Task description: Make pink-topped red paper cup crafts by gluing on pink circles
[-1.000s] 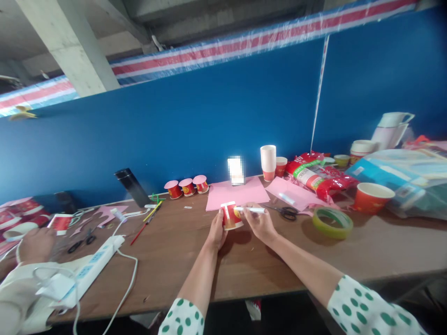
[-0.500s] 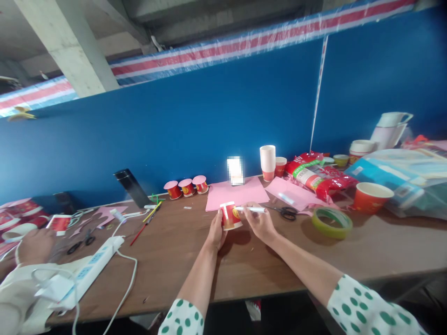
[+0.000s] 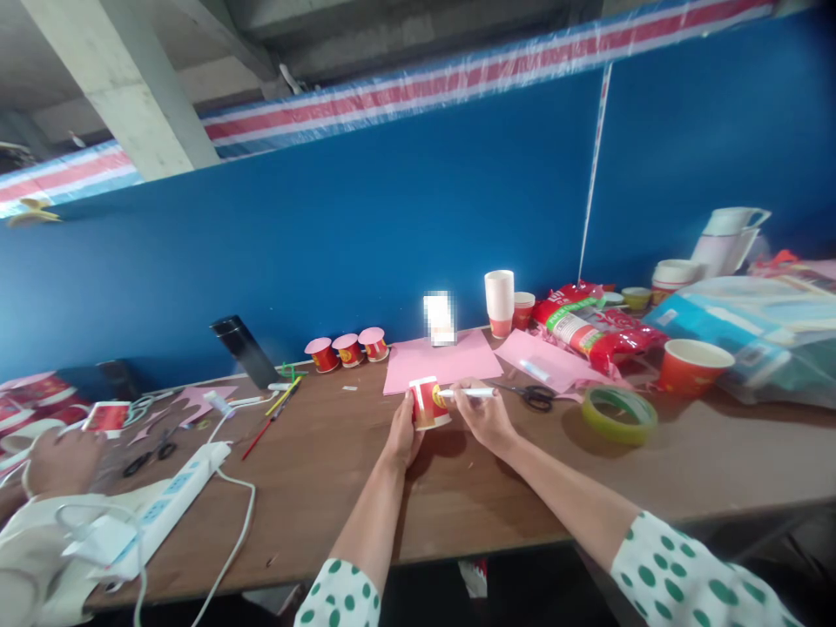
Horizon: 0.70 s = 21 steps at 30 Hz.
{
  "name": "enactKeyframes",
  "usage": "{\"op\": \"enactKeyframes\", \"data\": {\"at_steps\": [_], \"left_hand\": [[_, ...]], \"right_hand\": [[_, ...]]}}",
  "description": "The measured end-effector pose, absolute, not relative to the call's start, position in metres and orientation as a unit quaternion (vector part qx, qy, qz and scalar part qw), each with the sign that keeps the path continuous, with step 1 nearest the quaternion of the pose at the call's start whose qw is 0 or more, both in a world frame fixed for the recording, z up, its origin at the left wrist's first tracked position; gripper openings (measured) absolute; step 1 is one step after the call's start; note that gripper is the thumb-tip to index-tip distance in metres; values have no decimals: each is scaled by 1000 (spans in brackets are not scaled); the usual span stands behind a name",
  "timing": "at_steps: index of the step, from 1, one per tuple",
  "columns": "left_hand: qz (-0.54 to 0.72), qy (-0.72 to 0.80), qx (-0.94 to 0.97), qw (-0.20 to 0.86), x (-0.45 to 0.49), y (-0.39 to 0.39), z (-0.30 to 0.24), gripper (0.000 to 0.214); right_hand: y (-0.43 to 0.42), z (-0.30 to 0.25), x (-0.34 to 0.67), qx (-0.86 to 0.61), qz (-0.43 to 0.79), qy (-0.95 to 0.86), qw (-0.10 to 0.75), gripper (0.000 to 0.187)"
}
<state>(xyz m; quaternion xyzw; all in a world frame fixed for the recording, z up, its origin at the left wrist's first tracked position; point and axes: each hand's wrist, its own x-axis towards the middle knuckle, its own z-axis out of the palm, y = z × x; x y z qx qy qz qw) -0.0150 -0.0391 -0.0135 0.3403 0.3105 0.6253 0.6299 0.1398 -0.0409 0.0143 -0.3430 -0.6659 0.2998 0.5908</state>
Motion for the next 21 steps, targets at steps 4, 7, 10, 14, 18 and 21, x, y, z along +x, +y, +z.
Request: {"op": "enactKeyframes", "data": {"at_steps": [4, 7, 10, 14, 18, 21], "left_hand": [[625, 315, 335, 631, -15, -39, -13, 46], [627, 315, 334, 629, -15, -39, -14, 46], [630, 320, 333, 624, -15, -39, -14, 46], [625, 320, 337, 628, -15, -39, -13, 46], [625, 326, 335, 625, -14, -40, -12, 46], [624, 326, 338, 625, -14, -41, -11, 47]], "right_hand": [[-40, 12, 139, -343, 312, -661, 589, 20], [-39, 10, 138, -338, 320, -650, 601, 19], [-39, 10, 137, -326, 325, -643, 612, 19], [-42, 11, 137, -318, 323, -658, 602, 19], [-43, 11, 138, -318, 323, -665, 593, 22], [-44, 11, 138, -321, 320, -667, 591, 23]]}}
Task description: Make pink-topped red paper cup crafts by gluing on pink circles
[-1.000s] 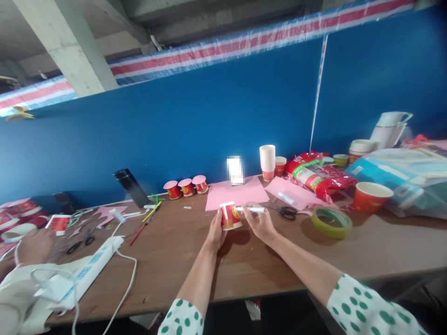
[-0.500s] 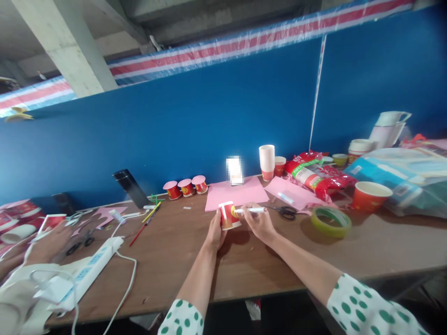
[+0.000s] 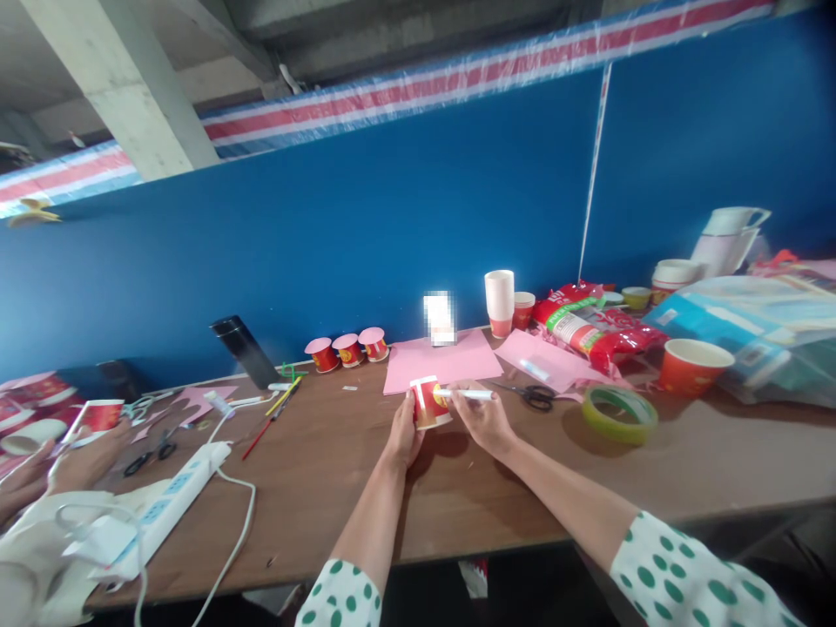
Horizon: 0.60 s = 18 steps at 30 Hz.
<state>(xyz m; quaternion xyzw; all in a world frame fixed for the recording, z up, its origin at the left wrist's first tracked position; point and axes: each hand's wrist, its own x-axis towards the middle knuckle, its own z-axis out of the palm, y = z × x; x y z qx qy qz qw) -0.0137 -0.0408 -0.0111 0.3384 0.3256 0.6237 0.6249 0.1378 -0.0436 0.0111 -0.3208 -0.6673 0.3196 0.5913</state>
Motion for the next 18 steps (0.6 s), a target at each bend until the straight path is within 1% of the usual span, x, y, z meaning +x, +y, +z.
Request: {"op": "enactKeyframes", "data": {"at_steps": [12, 18], "left_hand": [[627, 311, 345, 625, -13, -42, -11, 47], [627, 317, 340, 625, -14, -40, -12, 47]], "right_hand": [[-43, 13, 140, -337, 282, -676, 592, 20], [-40, 12, 140, -343, 284, -673, 591, 21]]}}
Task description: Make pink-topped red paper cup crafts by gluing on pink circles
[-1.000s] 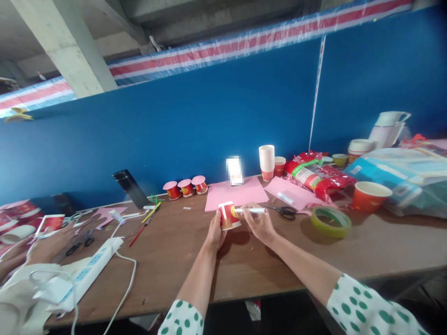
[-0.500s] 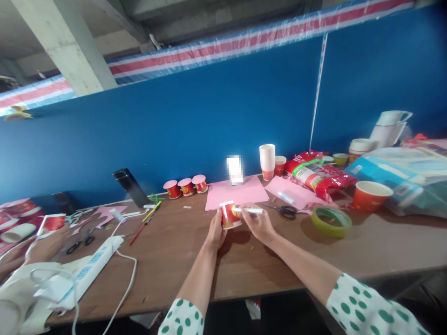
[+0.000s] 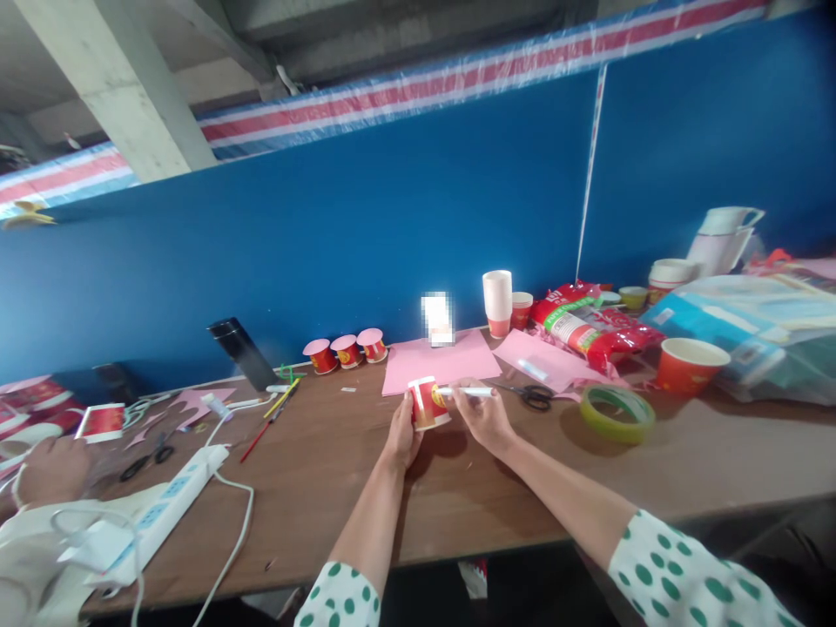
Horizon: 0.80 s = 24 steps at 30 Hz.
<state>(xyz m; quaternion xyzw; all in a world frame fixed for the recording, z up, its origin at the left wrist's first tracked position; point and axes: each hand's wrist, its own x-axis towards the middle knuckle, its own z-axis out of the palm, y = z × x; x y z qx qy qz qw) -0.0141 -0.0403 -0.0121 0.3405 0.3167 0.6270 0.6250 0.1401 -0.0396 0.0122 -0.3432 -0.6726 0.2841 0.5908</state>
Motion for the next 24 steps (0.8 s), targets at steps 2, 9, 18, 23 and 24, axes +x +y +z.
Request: {"op": "enactKeyframes", "data": {"at_steps": [2, 9, 18, 23, 24], "left_hand": [[627, 315, 342, 625, -14, -40, -12, 47], [624, 321, 339, 626, -15, -40, -12, 48], [622, 315, 346, 628, -13, -42, -9, 48], [623, 318, 346, 625, -13, -41, -10, 48], [625, 320, 344, 624, -13, -41, -11, 48]], "right_hand": [[-40, 13, 140, -339, 285, -671, 595, 21], [-41, 14, 140, -330, 297, -670, 595, 24], [-42, 13, 139, -327, 306, -670, 592, 23], [-41, 12, 138, -333, 304, -667, 593, 22], [-41, 11, 138, -336, 302, -666, 594, 21]]}}
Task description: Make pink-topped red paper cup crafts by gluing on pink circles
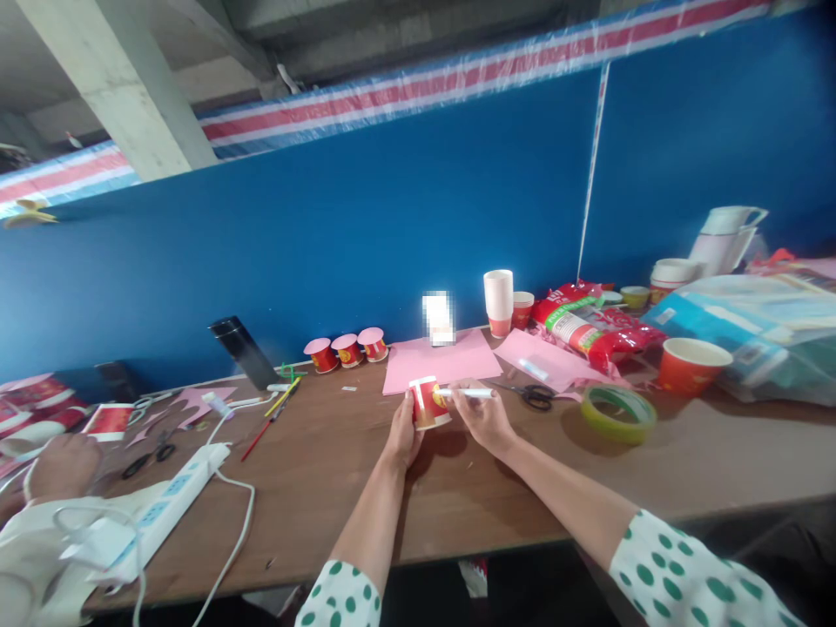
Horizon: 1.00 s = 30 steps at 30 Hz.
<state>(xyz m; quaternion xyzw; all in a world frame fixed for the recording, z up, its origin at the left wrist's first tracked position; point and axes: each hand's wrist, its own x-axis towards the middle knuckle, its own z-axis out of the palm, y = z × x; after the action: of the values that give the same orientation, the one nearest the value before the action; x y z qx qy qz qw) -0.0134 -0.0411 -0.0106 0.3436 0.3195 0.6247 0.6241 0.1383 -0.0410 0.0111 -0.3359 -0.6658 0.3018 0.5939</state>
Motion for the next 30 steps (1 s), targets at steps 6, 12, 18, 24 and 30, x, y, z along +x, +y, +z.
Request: {"op": "enactKeyframes", "data": {"at_steps": [6, 12, 18, 24, 30], "left_hand": [[628, 323, 336, 623, -13, -41, -10, 46], [630, 331, 332, 619, -14, -40, -11, 45], [625, 329, 338, 622, -14, -42, -10, 46], [628, 317, 342, 623, -14, -42, -10, 48], [634, 315, 339, 619, -14, -41, -11, 46]], "right_hand": [[-41, 11, 138, -332, 296, -670, 595, 20], [-43, 13, 137, -332, 308, -658, 602, 19], [-41, 9, 137, -340, 298, -678, 579, 18], [-40, 10, 138, -339, 281, -674, 594, 21], [-39, 13, 140, -352, 258, -673, 597, 20]]}}
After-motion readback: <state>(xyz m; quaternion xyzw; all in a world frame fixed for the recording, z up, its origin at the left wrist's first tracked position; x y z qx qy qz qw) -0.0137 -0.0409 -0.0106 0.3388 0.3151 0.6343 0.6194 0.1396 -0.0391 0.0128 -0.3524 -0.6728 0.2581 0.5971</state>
